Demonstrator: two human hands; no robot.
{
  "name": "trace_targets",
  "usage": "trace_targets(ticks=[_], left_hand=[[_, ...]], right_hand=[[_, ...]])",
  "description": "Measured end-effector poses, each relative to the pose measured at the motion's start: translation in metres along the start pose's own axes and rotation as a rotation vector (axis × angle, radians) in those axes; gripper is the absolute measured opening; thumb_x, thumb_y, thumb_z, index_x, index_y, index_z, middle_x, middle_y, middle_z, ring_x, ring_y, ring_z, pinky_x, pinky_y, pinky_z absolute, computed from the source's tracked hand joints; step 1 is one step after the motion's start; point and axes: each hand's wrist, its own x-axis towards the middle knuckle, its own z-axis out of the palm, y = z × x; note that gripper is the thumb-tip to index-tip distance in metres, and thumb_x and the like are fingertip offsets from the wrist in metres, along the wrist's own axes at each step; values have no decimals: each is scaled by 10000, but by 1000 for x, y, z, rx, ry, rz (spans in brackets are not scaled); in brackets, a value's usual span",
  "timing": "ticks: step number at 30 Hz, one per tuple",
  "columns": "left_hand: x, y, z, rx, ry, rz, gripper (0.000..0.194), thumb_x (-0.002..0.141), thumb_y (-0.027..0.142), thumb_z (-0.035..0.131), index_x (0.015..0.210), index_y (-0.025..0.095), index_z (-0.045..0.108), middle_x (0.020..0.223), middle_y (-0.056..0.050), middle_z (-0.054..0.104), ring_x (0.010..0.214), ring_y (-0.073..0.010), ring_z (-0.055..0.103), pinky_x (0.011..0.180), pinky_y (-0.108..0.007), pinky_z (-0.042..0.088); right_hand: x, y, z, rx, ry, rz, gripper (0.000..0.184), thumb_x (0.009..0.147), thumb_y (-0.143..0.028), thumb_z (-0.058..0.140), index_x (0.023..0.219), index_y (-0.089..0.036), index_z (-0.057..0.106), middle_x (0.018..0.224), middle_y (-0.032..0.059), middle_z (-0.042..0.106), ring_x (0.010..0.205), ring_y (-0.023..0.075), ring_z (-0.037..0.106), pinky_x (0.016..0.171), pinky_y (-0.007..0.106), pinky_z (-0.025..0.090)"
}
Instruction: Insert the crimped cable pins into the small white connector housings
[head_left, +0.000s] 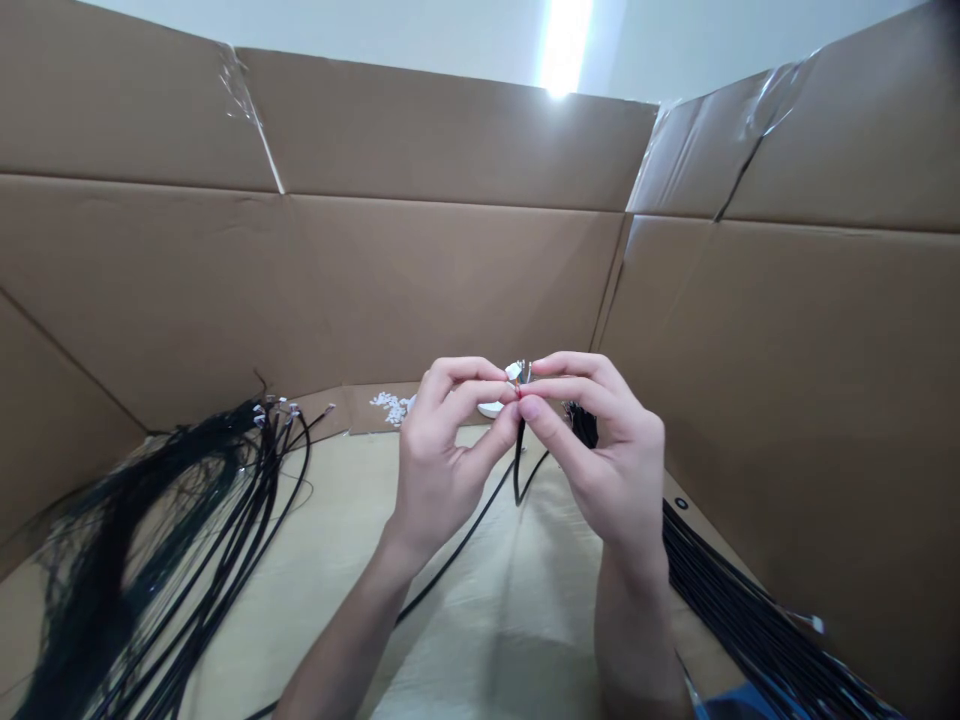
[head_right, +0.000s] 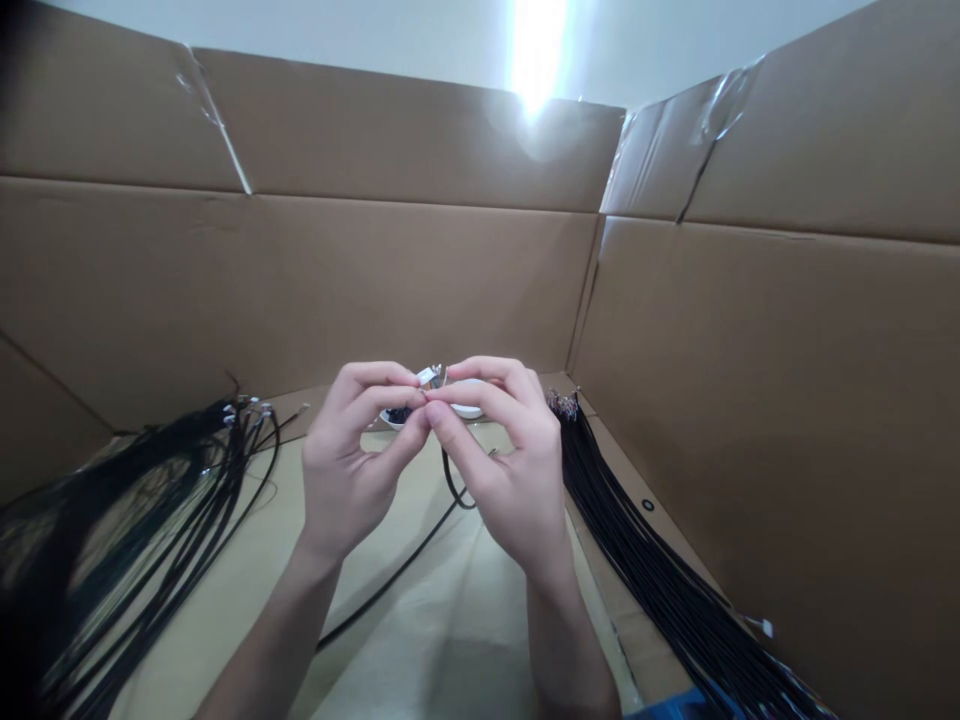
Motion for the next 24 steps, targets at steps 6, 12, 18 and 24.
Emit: trace_targets(ticks=[6, 12, 18, 24], left_hand=[[4, 4, -22, 156, -197, 67, 103, 963, 151, 757, 1000, 244, 732, 1101, 3, 713, 1044, -169, 650, 949, -375, 476], [7, 19, -38, -4, -142, -128, 95, 985, 159, 716, 985, 246, 754, 1075, 24, 713, 1018, -110, 684, 945, -275, 518], [5, 29, -40, -33, -138, -159, 123, 969, 128, 709, 955, 239, 759, 1111, 21, 712, 1050, -106, 683, 977, -260, 518], [3, 33, -45, -29, -143, -196, 167, 972, 103, 693, 922, 258, 731, 1101, 50, 712, 1035, -96, 680, 973, -247, 509]], right_hand=[[2, 4, -3, -19, -37, -3, 123, 946, -119, 711, 897, -229, 735, 1064, 1, 657, 1001, 150, 662, 887, 336, 549], [-2, -6, 3, -334, 43, -320, 122, 926, -91, 739, 894, -198, 690, 1026, 31, 661, 1028, 186, 604, 897, 365, 529], [-4, -14, 8, -505, 86, -482, 162, 918, -73, 753, 881, -210, 676, 943, 31, 693, 1010, 223, 630, 898, 395, 539], [-7, -20, 8, -461, 57, -469, 156, 921, -80, 745, 881, -221, 690, 940, 24, 686, 1025, 218, 632, 923, 383, 541]])
